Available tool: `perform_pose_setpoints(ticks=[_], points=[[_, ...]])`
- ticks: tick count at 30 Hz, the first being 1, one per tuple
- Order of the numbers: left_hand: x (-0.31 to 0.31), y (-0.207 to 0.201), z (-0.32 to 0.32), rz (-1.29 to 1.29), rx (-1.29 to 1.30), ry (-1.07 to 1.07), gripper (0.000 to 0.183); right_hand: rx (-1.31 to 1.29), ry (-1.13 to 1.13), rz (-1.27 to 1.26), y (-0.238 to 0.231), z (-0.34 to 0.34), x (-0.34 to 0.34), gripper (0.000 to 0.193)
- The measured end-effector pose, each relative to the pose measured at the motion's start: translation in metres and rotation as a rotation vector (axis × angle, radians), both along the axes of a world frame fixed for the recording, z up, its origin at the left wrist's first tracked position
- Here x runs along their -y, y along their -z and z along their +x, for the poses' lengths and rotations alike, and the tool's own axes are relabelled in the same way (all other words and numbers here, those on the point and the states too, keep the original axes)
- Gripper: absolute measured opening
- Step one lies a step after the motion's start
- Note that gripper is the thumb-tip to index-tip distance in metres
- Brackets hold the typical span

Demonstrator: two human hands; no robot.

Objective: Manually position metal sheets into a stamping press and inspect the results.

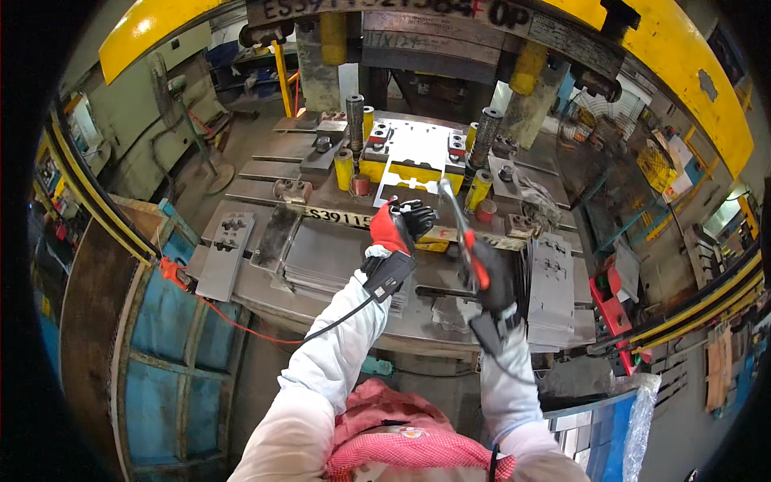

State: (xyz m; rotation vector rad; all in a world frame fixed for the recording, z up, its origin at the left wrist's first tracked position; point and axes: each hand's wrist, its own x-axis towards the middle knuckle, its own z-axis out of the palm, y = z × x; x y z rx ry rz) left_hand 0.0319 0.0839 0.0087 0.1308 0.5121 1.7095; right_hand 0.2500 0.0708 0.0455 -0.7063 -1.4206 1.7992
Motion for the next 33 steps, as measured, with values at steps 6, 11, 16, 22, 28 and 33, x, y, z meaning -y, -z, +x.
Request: perform_pose_setpoints(ticks=[6, 11, 16, 22, 28, 33], points=[[-0.013, 0.011, -0.003, 0.095, -0.039, 0.038, 0.056, -0.044, 0.023, 0.053, 0.007, 0.009, 0.023, 0.049], [-0.017, 0.003, 0.004, 0.062, -0.074, -0.075, 0.056, 0.117, -0.125, 0.031, -0.013, 0.025, -0.008, 0.049], [-0.019, 0.007, -0.007, 0.010, -0.077, -0.064, 0.054, -0.162, -0.098, -0.144, 0.004, 0.030, -0.014, 0.051], [-0.014, -0.009, 0.016, -0.012, -0.021, -0.067, 0.052, -0.204, -0.005, -0.156, 0.020, 0.066, 0.045, 0.059], [0.001, -0.003, 0.011, -0.063, -0.100, -0.097, 0.055, -0.119, -0.054, -0.226, 0.048, 0.088, 0.107, 0.065], [0.003, -0.011, 0.016, -0.020, -0.115, -0.114, 0.048, -0.201, -0.127, -0.390, 0.053, 0.110, 0.127, 0.062]])
